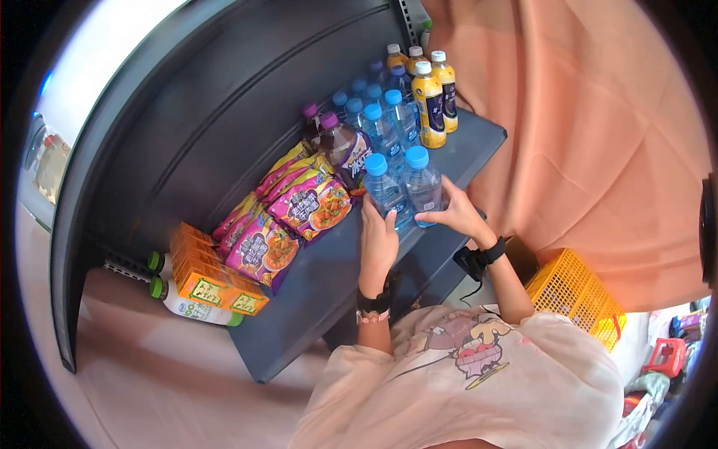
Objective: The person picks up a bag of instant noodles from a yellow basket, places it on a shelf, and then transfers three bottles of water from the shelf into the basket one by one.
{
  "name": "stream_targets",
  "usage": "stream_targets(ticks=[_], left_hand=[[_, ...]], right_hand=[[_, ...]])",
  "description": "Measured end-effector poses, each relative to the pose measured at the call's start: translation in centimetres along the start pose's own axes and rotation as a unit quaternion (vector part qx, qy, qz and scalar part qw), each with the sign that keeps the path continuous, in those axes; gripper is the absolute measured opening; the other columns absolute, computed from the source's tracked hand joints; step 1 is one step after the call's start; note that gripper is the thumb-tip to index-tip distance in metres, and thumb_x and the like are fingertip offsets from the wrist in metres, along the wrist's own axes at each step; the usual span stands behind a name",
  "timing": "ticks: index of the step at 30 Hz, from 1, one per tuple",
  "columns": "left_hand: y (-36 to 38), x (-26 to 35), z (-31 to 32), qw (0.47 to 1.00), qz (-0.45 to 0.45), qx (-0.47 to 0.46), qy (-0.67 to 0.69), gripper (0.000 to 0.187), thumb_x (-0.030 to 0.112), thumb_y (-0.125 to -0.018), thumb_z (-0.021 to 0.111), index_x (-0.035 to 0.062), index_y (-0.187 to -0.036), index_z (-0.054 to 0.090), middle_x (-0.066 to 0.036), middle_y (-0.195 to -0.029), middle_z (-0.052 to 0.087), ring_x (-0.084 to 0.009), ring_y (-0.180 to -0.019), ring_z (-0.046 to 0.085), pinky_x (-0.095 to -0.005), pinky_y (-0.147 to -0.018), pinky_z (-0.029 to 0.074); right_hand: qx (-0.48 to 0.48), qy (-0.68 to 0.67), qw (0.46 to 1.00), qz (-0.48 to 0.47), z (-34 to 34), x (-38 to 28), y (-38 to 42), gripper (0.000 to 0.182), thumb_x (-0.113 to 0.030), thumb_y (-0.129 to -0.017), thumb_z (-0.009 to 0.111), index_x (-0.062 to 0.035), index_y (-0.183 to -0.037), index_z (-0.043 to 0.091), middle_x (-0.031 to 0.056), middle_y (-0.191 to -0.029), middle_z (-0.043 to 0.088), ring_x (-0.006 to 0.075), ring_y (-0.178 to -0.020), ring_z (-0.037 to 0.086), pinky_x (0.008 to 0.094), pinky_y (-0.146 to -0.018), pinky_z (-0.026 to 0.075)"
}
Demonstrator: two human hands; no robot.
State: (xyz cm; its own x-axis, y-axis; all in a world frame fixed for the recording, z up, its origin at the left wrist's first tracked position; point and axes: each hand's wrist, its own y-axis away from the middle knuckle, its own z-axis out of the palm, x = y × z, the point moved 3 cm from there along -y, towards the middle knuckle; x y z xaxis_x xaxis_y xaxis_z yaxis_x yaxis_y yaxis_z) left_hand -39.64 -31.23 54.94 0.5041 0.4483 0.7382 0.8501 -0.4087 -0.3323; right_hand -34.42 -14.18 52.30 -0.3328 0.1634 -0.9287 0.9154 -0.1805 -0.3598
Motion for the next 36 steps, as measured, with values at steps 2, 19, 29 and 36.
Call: stream_targets(ticks=[2, 19, 29, 36], left_hand=[[0.2, -0.2, 0.2, 1.000, -0.007, -0.002, -0.012, 0.054, 0.017, -0.092, 0.048, -0.0044, -0.136, 0.025, -0.029, -0.133, 0.037, -0.0450, -0.120, 0.039, -0.0464, -0.096, 0.036], [0.4, -0.5, 0.2, 1.000, 0.006, -0.001, 0.014, 0.055, 0.019, -0.093, 0.046, -0.0051, -0.137, 0.023, -0.030, -0.133, 0.037, -0.0450, -0.122, 0.038, -0.0446, -0.098, 0.034], [0.4, -1.0, 0.4, 1.000, 0.014, 0.004, 0.010, 0.055, 0.019, -0.094, 0.047, -0.0052, -0.137, 0.023, -0.030, -0.133, 0.036, -0.0451, -0.124, 0.036, -0.0441, -0.100, 0.033], [0.5, -0.9, 0.4, 1.000, 0.013, 0.007, 0.011, 0.055, 0.018, -0.093, 0.047, -0.0048, -0.137, 0.023, -0.029, -0.131, 0.038, -0.0447, -0.121, 0.038, -0.0445, -0.098, 0.034]], right_hand=[[-0.021, 0.032, 0.999, 0.022, -0.3, -0.4, -0.3, 0.076, -0.020, -0.073, 0.078, 0.0018, -0.133, 0.037, 0.0115, -0.122, 0.053, 0.0160, -0.111, 0.049, 0.0312, -0.095, 0.041], [0.017, -0.048, 0.997, 0.065, 0.8, 2.9, 1.1, 0.079, -0.025, -0.075, 0.075, 0.0048, -0.135, 0.034, 0.0139, -0.119, 0.053, 0.0181, -0.108, 0.051, 0.0287, -0.092, 0.041], [0.006, -0.111, 0.990, 0.085, 0.7, 2.3, 1.0, 0.075, -0.020, -0.077, 0.075, 0.0041, -0.135, 0.034, 0.0103, -0.119, 0.052, 0.0158, -0.108, 0.050, 0.0280, -0.093, 0.040], [0.015, -0.091, 0.992, 0.089, 0.7, 2.7, 1.0, 0.076, -0.022, -0.075, 0.076, 0.0031, -0.135, 0.036, 0.0099, -0.117, 0.054, 0.0153, -0.105, 0.052, 0.0274, -0.090, 0.042]])
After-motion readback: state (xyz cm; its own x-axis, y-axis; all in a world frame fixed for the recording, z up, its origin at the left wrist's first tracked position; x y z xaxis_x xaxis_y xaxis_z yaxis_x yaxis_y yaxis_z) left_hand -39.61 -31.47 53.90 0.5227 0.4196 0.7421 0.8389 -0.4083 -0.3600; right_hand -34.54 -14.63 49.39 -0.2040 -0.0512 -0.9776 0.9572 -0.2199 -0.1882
